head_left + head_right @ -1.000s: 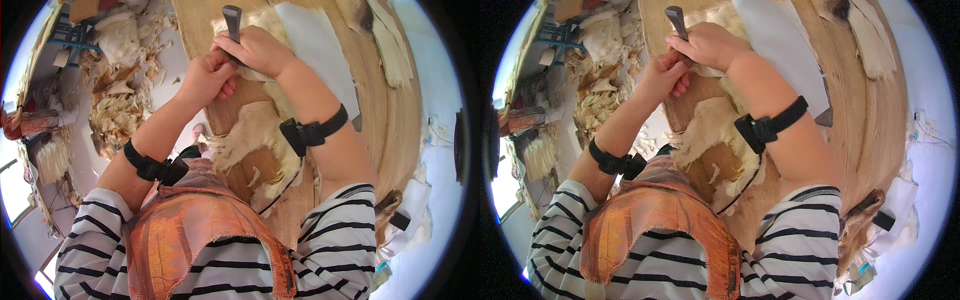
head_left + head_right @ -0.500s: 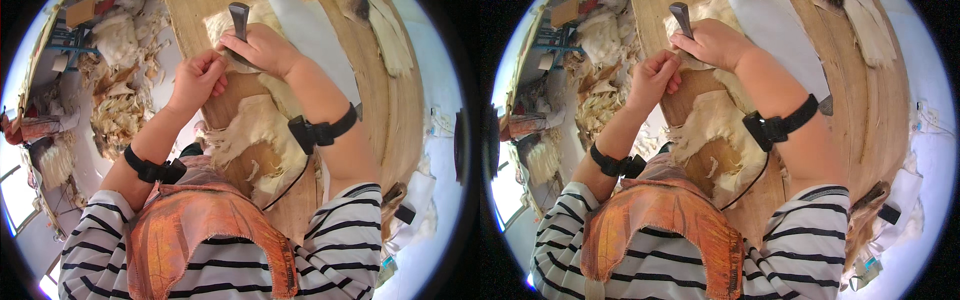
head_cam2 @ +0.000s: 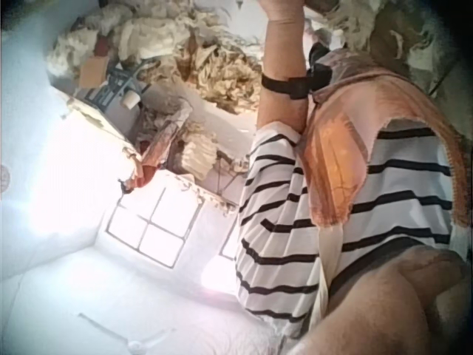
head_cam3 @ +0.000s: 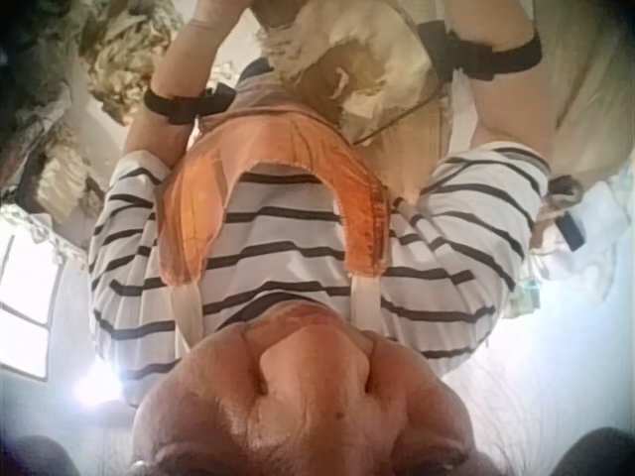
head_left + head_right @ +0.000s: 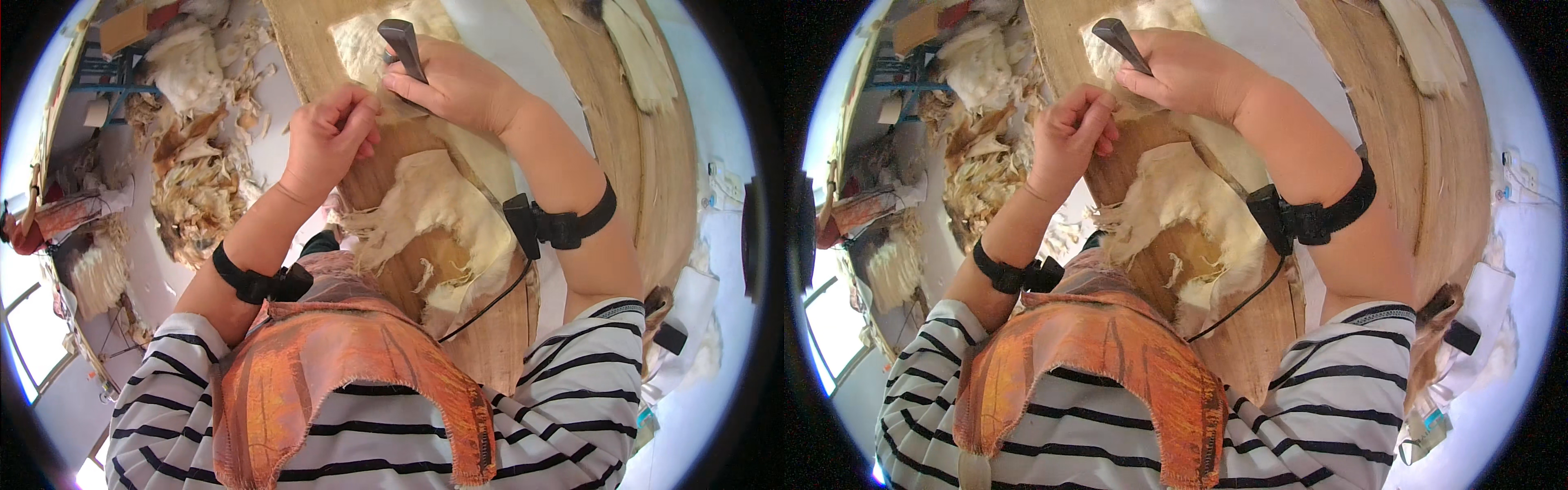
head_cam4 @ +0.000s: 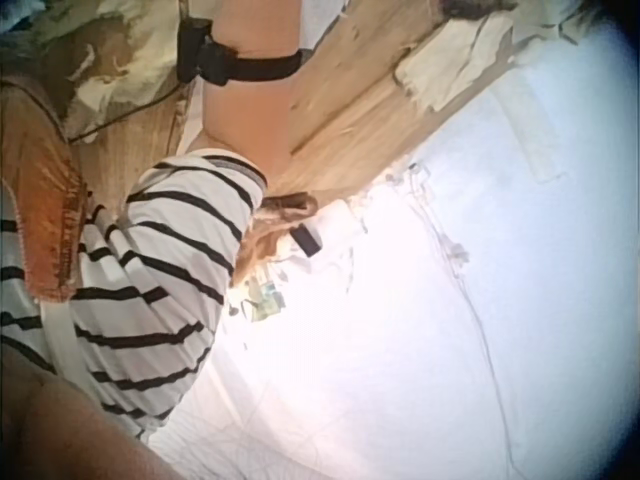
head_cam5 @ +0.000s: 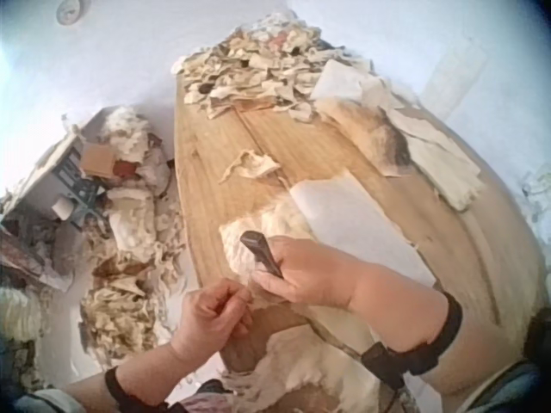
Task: The recorder prepares and sews together leather and fur scraps using a knife and needle on a workshop table.
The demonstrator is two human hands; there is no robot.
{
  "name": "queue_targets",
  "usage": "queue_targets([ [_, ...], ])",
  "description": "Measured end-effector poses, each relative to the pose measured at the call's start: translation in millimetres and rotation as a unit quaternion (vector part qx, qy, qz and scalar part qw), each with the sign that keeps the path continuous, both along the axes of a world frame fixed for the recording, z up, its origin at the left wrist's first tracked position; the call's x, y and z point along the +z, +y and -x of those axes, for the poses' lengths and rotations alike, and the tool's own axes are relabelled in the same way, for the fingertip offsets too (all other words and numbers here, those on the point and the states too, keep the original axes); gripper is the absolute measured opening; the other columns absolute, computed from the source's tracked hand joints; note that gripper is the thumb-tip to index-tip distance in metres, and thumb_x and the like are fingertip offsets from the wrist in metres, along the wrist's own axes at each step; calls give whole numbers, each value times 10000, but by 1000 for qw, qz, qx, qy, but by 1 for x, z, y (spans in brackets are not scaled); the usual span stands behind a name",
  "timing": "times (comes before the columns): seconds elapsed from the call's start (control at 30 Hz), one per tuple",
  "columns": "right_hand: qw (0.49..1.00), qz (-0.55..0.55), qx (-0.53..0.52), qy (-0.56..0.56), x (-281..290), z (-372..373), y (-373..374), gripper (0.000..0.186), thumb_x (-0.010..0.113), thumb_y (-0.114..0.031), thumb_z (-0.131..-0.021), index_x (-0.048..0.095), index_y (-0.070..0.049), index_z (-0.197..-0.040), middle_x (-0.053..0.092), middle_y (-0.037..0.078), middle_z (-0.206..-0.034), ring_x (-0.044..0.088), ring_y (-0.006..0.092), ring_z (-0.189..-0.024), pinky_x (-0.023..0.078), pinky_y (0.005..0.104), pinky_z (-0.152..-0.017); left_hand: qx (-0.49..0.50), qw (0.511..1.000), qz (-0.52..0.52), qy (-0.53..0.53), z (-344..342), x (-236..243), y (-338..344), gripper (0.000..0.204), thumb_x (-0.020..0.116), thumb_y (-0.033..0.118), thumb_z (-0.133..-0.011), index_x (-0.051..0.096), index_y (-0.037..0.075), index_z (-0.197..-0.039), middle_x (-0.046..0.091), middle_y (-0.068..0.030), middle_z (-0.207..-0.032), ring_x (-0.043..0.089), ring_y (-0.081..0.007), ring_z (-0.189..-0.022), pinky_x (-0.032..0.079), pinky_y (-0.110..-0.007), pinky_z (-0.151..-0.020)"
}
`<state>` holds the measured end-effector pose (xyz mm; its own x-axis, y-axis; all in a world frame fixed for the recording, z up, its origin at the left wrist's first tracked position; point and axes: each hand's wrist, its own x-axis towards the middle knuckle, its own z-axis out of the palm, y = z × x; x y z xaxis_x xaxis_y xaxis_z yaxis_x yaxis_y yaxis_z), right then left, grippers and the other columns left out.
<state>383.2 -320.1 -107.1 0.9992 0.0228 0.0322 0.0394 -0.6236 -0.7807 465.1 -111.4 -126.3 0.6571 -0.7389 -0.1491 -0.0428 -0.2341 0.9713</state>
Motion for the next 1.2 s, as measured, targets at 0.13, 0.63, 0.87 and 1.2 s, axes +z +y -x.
queue_targets([
  [0.13, 998, 22, -19, 54, -3, 8, -4, 457, 524, -435, -1021, 647, -1, -950, 691, 179, -843, 657, 356, -820, 499, 428, -797, -1, 1000, -9, -7, -1, 4, -2, 144, 627, 132, -1018, 692, 17, -960, 665, -13, -684, 600, -54, -568, 487, -220, -527],
  [0.63, 985, -108, -55, 122, 10, 39, -10, 425, 514, -347, -1028, 667, -14, -813, 713, 110, -1045, 649, 222, -978, 481, 347, -910, 18, 983, 184, 7, -22, 29, 39, 193, 502, 197, -1083, 617, 66, -998, 581, -5, -700, 545, -101, -603, 458, -231, -572],
  [0.87, 899, -220, -360, -119, 45, 152, 35, 346, 614, -339, -1004, 692, -26, -881, 659, 23, -784, 562, 186, -643, 456, 319, -633, -183, 981, -19, -61, -7, 8, 14, 253, 606, 151, -1038, 613, 67, -1276, 656, -67, -1089, 637, -173, -961, 535, -298, -811],
  [1.2, 711, 160, -677, 106, -7, 288, 228, 481, 782, -247, -872, 653, -152, -1325, 679, 153, -1089, 644, 364, -976, 519, 409, -866, -498, 827, -26, -261, -17, 11, -37, 309, 768, 142, -871, 611, 76, -1129, 580, -77, -960, 586, -199, -816, 490, -337, -728],
])
